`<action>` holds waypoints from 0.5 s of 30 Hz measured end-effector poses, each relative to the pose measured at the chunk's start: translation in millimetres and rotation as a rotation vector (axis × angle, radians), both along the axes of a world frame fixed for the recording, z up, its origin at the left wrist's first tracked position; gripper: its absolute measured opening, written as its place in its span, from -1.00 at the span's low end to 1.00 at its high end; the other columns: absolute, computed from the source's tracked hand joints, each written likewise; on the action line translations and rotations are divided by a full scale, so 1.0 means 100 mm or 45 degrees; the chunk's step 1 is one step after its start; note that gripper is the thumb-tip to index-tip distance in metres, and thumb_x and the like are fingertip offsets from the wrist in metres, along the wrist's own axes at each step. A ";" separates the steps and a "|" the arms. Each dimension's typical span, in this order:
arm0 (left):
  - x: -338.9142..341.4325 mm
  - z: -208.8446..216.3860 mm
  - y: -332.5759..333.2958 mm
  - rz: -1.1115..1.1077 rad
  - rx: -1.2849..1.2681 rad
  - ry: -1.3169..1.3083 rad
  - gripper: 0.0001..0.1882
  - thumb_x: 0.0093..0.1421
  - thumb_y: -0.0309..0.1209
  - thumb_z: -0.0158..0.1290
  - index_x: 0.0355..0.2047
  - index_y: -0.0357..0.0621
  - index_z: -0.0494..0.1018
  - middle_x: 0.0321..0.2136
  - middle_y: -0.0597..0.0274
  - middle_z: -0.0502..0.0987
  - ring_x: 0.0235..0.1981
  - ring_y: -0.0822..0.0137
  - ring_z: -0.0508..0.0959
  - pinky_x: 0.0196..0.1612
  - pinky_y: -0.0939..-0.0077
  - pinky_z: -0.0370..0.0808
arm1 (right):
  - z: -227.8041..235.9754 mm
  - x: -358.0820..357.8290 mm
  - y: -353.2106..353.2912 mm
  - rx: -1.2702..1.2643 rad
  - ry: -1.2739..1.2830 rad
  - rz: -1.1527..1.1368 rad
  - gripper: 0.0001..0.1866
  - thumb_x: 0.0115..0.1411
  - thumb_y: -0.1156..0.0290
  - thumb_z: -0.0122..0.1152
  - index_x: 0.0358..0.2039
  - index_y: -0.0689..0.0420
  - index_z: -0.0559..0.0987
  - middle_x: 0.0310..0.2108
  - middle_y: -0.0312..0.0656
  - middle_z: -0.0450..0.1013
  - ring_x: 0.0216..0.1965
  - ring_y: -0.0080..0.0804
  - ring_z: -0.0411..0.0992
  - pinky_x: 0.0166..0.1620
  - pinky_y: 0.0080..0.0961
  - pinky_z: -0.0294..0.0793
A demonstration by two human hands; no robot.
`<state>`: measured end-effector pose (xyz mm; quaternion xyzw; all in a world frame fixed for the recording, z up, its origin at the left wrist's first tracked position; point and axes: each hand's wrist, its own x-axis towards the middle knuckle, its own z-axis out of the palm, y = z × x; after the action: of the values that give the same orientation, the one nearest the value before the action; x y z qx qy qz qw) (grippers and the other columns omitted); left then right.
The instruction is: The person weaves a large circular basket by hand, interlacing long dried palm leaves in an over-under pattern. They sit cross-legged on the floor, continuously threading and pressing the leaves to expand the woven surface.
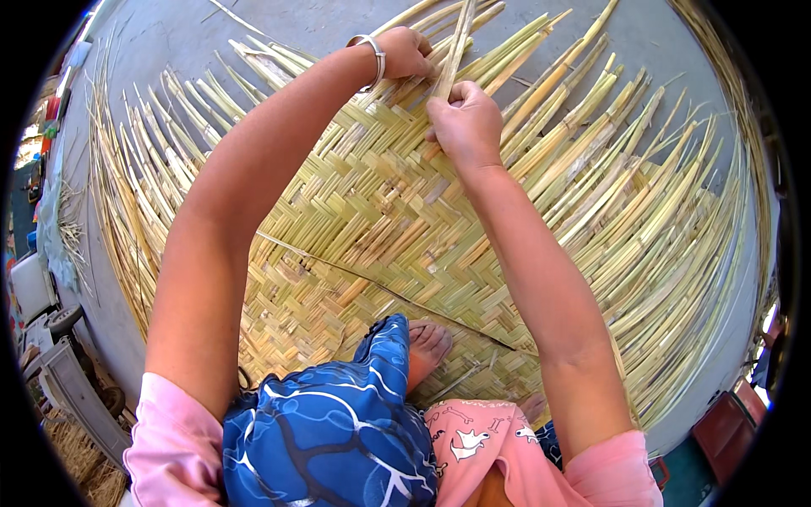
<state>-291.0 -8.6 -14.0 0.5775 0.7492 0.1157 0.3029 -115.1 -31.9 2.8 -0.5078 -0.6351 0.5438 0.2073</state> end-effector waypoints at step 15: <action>-0.07 0.02 -0.21 0.259 -0.283 -0.699 -0.69 -0.06 -0.20 0.27 -0.51 -0.18 0.48 -0.62 0.29 0.46 -0.59 0.48 0.42 -0.55 0.58 0.31 | -0.21 -0.04 -0.02 -0.302 0.201 -0.159 -0.81 0.04 0.46 0.08 -0.35 0.29 0.41 -0.57 -0.15 0.46 -0.62 -0.40 0.51 -0.56 -0.53 0.46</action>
<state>-297.5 -29.6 -11.6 0.4103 0.7014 0.2144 0.5420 -119.2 -34.3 -18.3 -0.5229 -0.5154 0.6393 0.2285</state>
